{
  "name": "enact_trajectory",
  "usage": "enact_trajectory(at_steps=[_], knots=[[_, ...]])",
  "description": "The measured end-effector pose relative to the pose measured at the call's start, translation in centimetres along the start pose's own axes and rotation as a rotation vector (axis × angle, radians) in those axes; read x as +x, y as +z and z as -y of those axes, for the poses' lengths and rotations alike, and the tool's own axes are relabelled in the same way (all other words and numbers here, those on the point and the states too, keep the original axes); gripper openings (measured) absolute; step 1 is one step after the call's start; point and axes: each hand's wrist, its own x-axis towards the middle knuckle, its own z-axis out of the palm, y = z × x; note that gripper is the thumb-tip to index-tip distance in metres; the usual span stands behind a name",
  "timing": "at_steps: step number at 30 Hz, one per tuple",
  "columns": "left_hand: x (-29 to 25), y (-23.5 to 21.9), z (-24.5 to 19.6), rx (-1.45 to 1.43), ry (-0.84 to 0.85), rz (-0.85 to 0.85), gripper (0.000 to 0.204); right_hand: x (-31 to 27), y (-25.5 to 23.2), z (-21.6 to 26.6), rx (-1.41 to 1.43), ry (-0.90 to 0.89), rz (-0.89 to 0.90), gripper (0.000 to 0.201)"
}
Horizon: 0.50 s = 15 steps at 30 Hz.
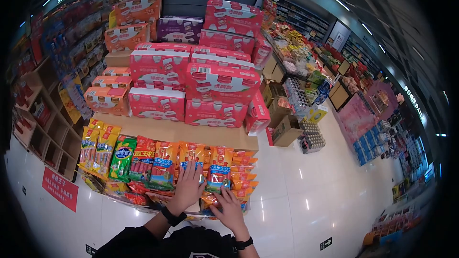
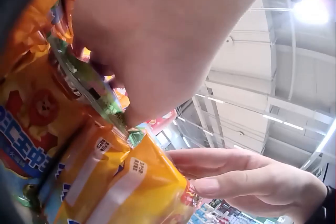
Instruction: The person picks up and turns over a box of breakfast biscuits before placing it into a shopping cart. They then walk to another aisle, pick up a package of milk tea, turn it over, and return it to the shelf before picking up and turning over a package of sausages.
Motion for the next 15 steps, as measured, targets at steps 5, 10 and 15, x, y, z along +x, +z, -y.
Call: enact_trajectory(at_steps=[5, 10, 15], knots=[[-0.3, 0.2, -0.3, 0.018, -0.006, -0.035, 0.066, -1.0, 0.2, -0.1, 0.051, 0.007, 0.029, 0.056], [-0.9, 0.8, -0.1, 0.006, 0.017, -0.089, 0.060, -2.9, -0.4, 0.4, 0.158, -0.046, 0.093, 0.063], [-5.4, -1.7, -2.7, -0.121, 0.029, -0.053, 0.043, -6.0, -3.0, 0.4, 0.217, -0.141, 0.035, 0.059]])
